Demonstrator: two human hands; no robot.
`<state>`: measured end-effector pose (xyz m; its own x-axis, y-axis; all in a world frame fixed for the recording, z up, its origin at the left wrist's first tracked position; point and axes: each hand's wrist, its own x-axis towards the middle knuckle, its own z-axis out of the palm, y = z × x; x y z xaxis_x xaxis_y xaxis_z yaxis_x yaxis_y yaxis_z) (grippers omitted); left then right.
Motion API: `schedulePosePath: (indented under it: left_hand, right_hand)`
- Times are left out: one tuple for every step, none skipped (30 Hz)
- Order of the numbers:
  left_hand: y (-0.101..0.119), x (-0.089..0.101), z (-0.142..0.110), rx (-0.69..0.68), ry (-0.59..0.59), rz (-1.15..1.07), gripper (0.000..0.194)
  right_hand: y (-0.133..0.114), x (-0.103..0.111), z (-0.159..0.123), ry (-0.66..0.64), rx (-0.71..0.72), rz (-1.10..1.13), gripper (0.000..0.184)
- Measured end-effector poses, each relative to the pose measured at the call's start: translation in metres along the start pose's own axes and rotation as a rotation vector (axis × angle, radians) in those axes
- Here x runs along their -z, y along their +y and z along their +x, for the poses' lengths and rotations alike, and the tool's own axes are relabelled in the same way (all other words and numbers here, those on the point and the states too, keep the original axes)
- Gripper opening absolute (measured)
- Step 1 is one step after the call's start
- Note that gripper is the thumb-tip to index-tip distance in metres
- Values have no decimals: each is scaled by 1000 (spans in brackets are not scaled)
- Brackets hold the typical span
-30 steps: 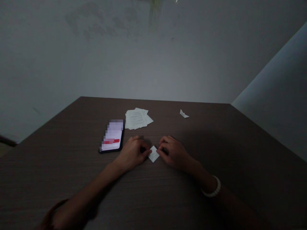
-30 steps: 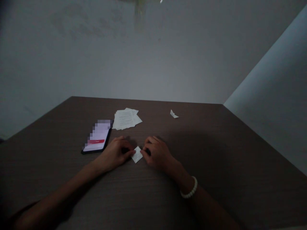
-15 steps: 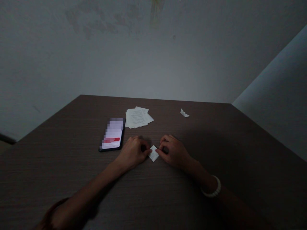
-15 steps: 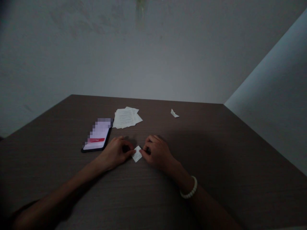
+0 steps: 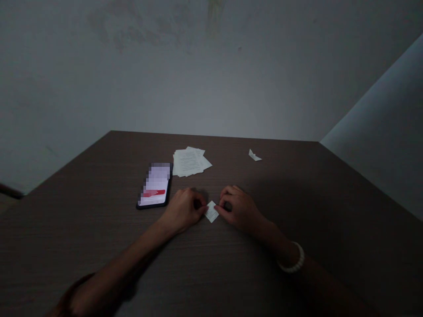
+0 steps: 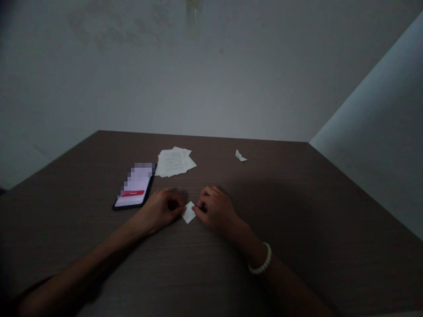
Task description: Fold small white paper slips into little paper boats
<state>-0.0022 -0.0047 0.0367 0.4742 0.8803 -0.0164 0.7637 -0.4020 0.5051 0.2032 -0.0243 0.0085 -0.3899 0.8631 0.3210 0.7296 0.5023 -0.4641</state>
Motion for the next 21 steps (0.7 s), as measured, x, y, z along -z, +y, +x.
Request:
schedulePosePath:
  left_hand:
    - [1,1,0,0,-4,0,14]
    - [1,1,0,4,-2,6,14]
    - [0,1,0,4,-4,6,14]
    - [0,1,0,1,-6,3,14]
    - [-1,1,0,-10,-11,-3,14]
    - [-2,1,0,-25,-20,-14,15]
    - [-3,1,0,-46,-30,-27,15]
    - [-4,1,0,-68,-39,-41,15]
    - [-5,1,0,-88,-48,-55,15]
    - [-6,1,0,-107,-58,-70,15]
    - [-7,1,0,-123,-70,-89,15]
    - [-8,1,0,-138,-83,-110,16]
    - [-9,1,0,-153,-91,-130,15]
    - [-10,1,0,-165,-92,-142,13]
    - [-11,1,0,-175,-89,-146,11]
    - [-13,1,1,-184,-84,-144,8]
    - [-14,1,1,-194,-78,-140,6]
    - [-15,0,1,-202,-72,-136,5]
    - [-16,0,2,-210,-71,-136,5]
    - [-16,0,2,-218,-73,-139,5]
    - [-17,1,2,-226,-73,-143,4]
  right_hand:
    - [0,0,0,-2,-7,-1,15]
    - [0,0,0,-5,-12,-2,14]
    - [0,0,0,-6,-15,-3,14]
    - [0,0,0,-6,-16,-5,15]
    - [0,-1,0,-5,-14,-7,15]
    - [1,-1,0,-5,-12,-10,15]
    - [1,0,0,-7,-11,-12,16]
    - [2,0,0,-8,-10,-13,16]
    - [2,0,0,-10,-7,-15,16]
    - [3,0,1,-12,-5,-17,16]
    - [4,1,1,-13,-2,-19,16]
    - [5,1,1,-15,4,-21,16]
    - [6,1,1,-18,8,-22,16]
    - [6,1,1,-20,11,-22,16]
    - [7,1,1,-22,13,-22,15]
    - [8,1,1,-22,15,-20,15]
    - [8,1,0,-21,16,-19,15]
    - [9,1,0,-19,17,-17,15]
    - [9,0,0,-18,20,-15,15]
    - [9,0,0,-19,24,-13,15]
    - [9,0,0,-20,28,-12,15]
